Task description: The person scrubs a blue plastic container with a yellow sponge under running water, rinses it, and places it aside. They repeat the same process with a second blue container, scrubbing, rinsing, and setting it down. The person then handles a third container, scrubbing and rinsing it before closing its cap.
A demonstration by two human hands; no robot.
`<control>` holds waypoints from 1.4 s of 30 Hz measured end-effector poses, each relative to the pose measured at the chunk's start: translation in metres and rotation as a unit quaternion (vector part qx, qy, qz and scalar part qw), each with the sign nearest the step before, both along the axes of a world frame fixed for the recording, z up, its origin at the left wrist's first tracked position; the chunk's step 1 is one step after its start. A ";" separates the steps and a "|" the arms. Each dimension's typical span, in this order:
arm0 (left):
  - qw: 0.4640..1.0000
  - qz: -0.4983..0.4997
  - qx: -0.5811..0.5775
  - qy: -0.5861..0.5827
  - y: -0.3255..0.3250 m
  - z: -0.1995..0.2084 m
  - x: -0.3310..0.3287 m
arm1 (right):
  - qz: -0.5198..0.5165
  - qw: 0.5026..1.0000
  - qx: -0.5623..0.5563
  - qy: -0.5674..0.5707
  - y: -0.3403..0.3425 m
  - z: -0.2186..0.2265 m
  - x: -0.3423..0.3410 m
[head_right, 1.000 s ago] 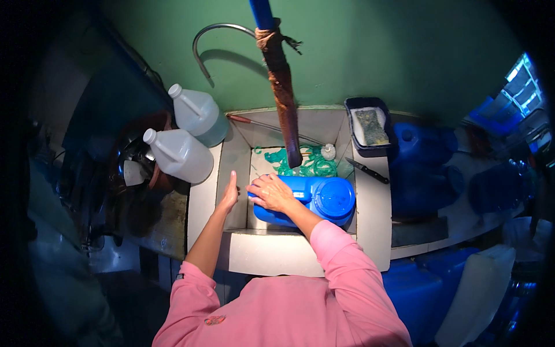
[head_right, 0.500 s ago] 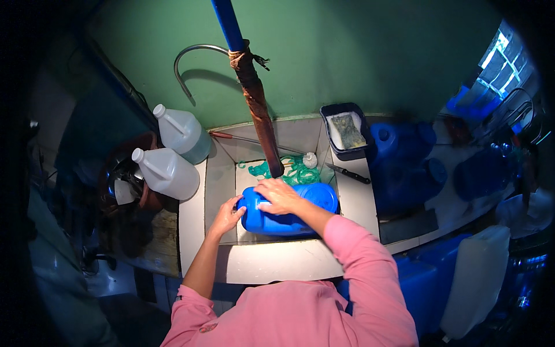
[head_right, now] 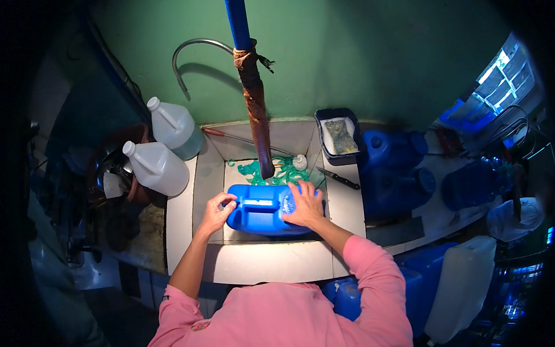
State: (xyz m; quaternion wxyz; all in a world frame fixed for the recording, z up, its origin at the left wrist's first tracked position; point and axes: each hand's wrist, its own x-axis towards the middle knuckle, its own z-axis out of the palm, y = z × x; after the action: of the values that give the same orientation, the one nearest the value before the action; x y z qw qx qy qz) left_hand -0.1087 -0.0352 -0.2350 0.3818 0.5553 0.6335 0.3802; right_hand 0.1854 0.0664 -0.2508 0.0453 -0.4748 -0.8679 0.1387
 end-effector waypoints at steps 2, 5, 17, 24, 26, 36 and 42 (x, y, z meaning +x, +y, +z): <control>0.991 -0.002 0.097 0.090 0.004 -0.001 0.004 | -0.022 1.000 0.012 0.016 0.000 0.001 -0.019; 0.913 -0.067 0.247 0.317 0.021 -0.014 0.007 | 0.017 0.999 0.000 0.028 0.003 -0.002 -0.048; 0.938 -0.057 0.221 0.262 0.040 -0.018 0.000 | 0.362 0.905 0.101 0.197 0.011 -0.001 0.015; 0.940 0.151 -0.053 0.302 0.009 -0.025 -0.047 | 0.051 0.979 -0.107 0.167 0.031 0.000 -0.021; 0.959 0.150 -0.079 0.228 0.006 -0.031 -0.058 | 0.068 0.974 -0.130 0.172 0.041 -0.002 -0.035; 0.955 0.019 0.168 0.246 0.016 -0.019 -0.016 | -0.071 0.917 -0.353 0.170 0.096 -0.007 -0.160; 0.941 -0.090 0.034 0.324 0.047 -0.041 -0.007 | 0.158 0.948 0.023 0.277 0.023 0.006 -0.191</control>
State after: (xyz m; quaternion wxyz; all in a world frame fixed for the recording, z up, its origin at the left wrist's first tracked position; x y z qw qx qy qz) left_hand -0.1156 0.0119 -0.2761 0.1697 0.7155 0.6573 0.1653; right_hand -0.0052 0.0898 -0.2448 0.2719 -0.2737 -0.8880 0.2501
